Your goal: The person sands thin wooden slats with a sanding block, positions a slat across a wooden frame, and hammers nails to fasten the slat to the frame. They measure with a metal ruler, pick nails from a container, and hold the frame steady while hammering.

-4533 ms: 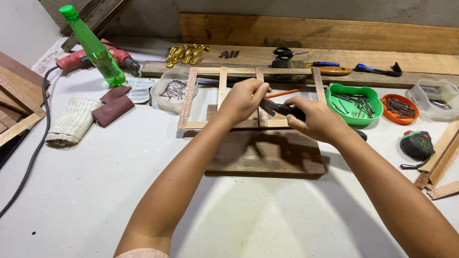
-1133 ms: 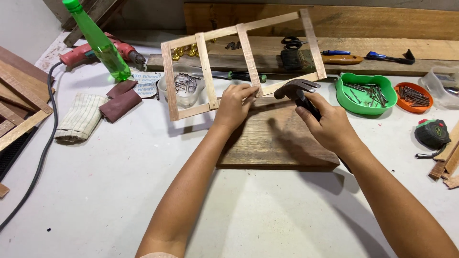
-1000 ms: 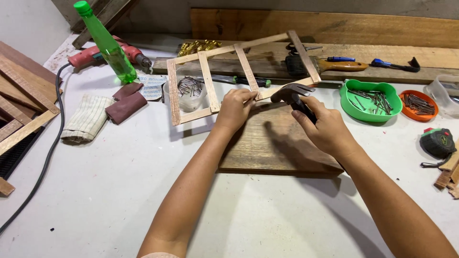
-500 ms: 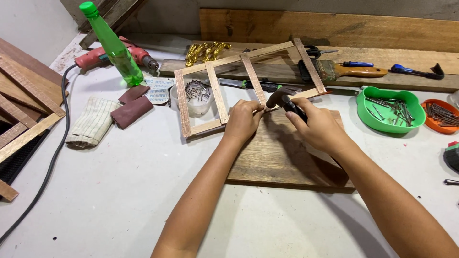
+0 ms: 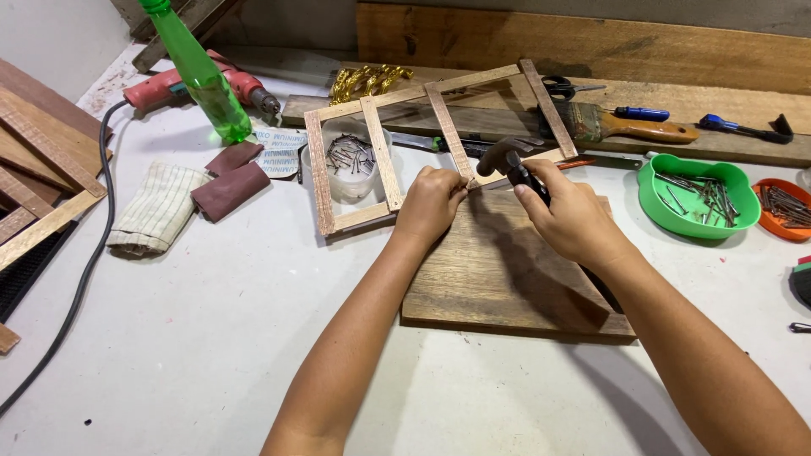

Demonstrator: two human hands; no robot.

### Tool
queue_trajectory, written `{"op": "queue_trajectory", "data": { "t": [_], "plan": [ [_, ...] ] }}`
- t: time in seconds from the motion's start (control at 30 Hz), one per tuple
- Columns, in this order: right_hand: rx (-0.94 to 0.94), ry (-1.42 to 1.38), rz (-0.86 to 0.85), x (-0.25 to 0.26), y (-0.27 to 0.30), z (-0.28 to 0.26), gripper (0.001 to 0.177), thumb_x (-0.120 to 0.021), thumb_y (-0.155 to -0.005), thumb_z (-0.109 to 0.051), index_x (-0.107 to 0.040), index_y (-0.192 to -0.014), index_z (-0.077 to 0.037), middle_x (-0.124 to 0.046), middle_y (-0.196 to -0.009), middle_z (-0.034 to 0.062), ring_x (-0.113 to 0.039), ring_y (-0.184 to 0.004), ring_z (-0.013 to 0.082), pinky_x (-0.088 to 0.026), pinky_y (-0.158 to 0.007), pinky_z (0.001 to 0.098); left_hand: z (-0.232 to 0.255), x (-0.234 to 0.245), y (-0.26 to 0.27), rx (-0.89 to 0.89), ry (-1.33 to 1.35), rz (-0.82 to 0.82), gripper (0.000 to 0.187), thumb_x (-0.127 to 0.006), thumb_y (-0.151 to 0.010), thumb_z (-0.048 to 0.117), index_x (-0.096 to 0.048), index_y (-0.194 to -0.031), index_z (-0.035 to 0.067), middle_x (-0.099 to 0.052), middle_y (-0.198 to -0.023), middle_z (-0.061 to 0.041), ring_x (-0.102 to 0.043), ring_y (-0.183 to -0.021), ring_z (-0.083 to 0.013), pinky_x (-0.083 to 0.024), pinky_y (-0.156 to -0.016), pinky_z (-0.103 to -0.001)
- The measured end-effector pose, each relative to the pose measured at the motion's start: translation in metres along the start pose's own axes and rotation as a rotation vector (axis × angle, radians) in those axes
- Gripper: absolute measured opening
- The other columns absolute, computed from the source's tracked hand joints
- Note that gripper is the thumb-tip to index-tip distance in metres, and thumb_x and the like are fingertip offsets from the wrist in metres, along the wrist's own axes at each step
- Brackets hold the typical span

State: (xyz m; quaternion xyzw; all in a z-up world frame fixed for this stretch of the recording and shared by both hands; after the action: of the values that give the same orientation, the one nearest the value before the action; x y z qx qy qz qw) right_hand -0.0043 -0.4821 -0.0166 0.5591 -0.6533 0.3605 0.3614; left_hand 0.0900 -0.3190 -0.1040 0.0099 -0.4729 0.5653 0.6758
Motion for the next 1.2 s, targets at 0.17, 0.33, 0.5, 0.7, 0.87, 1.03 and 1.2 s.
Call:
{"op": "queue_trajectory", "data": {
  "t": [0.17, 0.33, 0.5, 0.7, 0.87, 1.03, 1.2],
  "plan": [
    [-0.008, -0.085, -0.008, -0.009, -0.003, 0.004, 0.047, -0.056, -0.1, -0.035, -0.055, -0.142, -0.014, -0.074, -0.084, 0.0208, -0.073, -0.079, 0.0355, -0.053, -0.072, 0.0476, -0.005, 0.016, 0.01, -0.04, -0.068, 0.059, 0.012, -0.077, -0.088, 0.015, -0.077, -0.093, 0.004, -0.075, -0.092, -0.01, -0.065, -0.092, -0.0273, -0.055, -0.088, -0.039],
    [0.025, -0.145, -0.007, -0.015, -0.001, -0.012, 0.047, -0.057, -0.099, -0.034, -0.055, -0.14, -0.012, -0.073, -0.083, 0.0203, -0.073, -0.076, 0.0347, -0.053, -0.069, 0.0466, -0.008, 0.022, 0.021, -0.004, -0.098, 0.083, 0.012, -0.075, -0.087, 0.014, -0.078, -0.095, 0.004, -0.076, -0.094, -0.01, -0.065, -0.092, -0.0268, -0.054, -0.089, -0.039],
    [0.085, -0.124, -0.017, -0.026, -0.002, -0.025, 0.046, -0.058, -0.099, -0.033, -0.055, -0.14, -0.011, -0.073, -0.084, 0.0242, -0.073, -0.079, 0.0399, -0.053, -0.072, 0.0488, -0.004, 0.022, 0.026, 0.13, -0.077, 0.141, 0.007, -0.074, -0.088, 0.008, -0.079, -0.091, 0.004, -0.076, -0.094, -0.011, -0.066, -0.095, -0.0271, -0.055, -0.09, -0.039],
    [0.13, -0.11, 0.004, -0.033, -0.007, -0.015, 0.047, -0.057, -0.099, -0.033, -0.055, -0.14, -0.01, -0.073, -0.09, 0.0271, -0.072, -0.085, 0.0454, -0.054, -0.077, 0.0511, -0.007, 0.013, 0.02, 0.221, -0.016, 0.105, 0.007, -0.073, -0.089, 0.008, -0.078, -0.091, 0.004, -0.076, -0.093, -0.011, -0.068, -0.095, -0.025, -0.056, -0.09, -0.038],
    [0.153, -0.101, 0.023, -0.036, -0.013, -0.001, 0.045, -0.058, -0.101, -0.034, -0.056, -0.138, -0.009, -0.073, -0.094, 0.0274, -0.071, -0.088, 0.0452, -0.054, -0.077, 0.0507, -0.001, 0.015, 0.018, 0.091, -0.14, 0.12, 0.01, -0.076, -0.084, 0.008, -0.078, -0.09, 0.001, -0.076, -0.093, -0.013, -0.067, -0.092, -0.028, -0.055, -0.091, -0.04],
    [0.081, -0.122, 0.02, -0.018, -0.003, -0.022, 0.045, -0.057, -0.101, -0.034, -0.055, -0.139, -0.01, -0.073, -0.087, 0.0258, -0.073, -0.081, 0.0414, -0.053, -0.073, 0.0494, -0.002, 0.015, 0.019, 0.064, -0.153, 0.125, 0.008, -0.074, -0.086, 0.007, -0.078, -0.092, 0.002, -0.076, -0.094, -0.012, -0.068, -0.092, -0.0263, -0.056, -0.087, -0.038],
    [0.043, -0.117, 0.032, -0.02, 0.004, -0.027, 0.045, -0.054, -0.102, -0.033, -0.052, -0.14, -0.01, -0.071, -0.083, 0.0247, -0.072, -0.076, 0.0402, -0.053, -0.07, 0.0498, 0.001, 0.02, 0.018, 0.108, -0.137, 0.101, 0.008, -0.076, -0.086, 0.01, -0.08, -0.09, 0.004, -0.077, -0.091, -0.01, -0.068, -0.09, -0.0251, -0.056, -0.085, -0.038]
  ]
}}
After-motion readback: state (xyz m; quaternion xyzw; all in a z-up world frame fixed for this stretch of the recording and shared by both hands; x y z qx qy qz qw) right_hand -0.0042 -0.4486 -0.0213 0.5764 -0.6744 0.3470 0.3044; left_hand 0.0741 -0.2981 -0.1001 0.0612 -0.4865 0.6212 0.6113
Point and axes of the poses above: each hand's wrist, its own y-axis away from the middle knuckle, its own x-axis out of the back of the hand, z = x × y, the point moved 6 cm from there along -y, towards the middle knuckle
